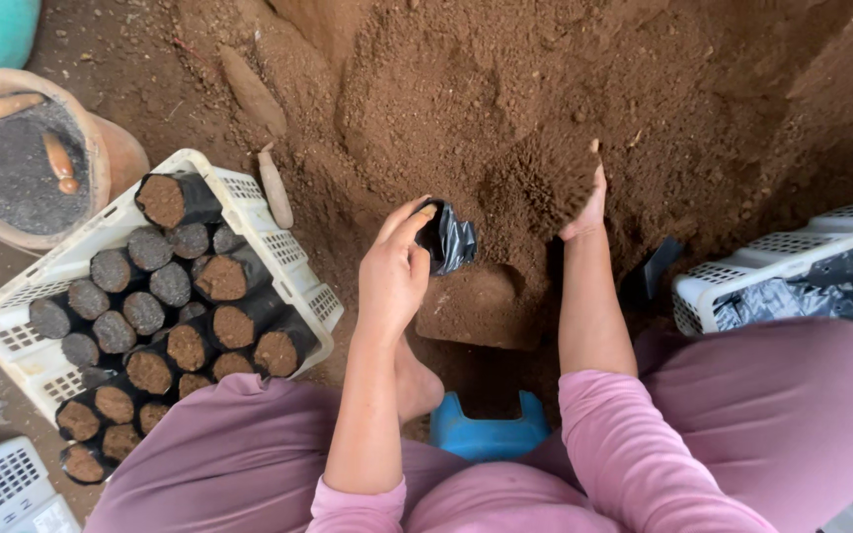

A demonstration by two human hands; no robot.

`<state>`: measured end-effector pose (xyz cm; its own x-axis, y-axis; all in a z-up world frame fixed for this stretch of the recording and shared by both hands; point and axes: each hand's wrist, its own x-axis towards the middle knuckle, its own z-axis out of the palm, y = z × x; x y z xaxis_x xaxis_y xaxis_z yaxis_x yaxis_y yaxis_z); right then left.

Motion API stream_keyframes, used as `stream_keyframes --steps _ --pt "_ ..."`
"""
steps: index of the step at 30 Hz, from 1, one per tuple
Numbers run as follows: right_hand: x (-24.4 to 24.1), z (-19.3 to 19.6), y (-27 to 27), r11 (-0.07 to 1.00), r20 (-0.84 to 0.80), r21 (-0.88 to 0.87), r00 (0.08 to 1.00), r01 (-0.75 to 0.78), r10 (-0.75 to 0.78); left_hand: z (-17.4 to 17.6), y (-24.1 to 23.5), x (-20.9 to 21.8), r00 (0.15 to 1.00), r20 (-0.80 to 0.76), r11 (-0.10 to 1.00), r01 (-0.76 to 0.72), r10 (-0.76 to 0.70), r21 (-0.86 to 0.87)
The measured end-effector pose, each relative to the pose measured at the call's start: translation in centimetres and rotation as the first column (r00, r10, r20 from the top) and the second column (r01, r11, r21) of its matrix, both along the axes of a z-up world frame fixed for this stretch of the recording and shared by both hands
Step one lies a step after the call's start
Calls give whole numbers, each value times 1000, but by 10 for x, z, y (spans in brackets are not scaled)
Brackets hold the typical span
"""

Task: The person sits on the ground and repeatedly fills black plastic nursery bags with soil from a large pile. They open each bag, scoop soil into it, and place the filled bags into a white crate.

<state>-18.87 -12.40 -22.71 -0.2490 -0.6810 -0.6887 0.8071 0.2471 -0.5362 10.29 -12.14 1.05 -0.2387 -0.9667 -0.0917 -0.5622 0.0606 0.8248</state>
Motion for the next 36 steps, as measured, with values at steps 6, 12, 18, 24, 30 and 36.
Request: stream_keyframes --steps 6,12,18,24,30,36 --pt "8 -42 -5 940 322 -299 945 164 -62 4 7 6 999 30 999 -14 13 31" --pt "16 -14 -46 951 304 -302 952 58 39 -15 22 -1 995 104 995 14 -3 -100" --pt "21 63 -28 849 374 -526 911 56 172 -28 6 -21 948 317 999 24 -8 -45" --pt "20 151 -13 823 181 -519 911 -233 371 -40 -12 -47 936 346 994 87 -57 -70" --pt "32 201 1 758 -261 -73 746 -649 613 -43 -2 -60 891 439 973 188 -114 -131" --pt "69 244 55 441 -677 736 -552 -513 487 -37 28 -68 972 231 961 109 -48 -255"
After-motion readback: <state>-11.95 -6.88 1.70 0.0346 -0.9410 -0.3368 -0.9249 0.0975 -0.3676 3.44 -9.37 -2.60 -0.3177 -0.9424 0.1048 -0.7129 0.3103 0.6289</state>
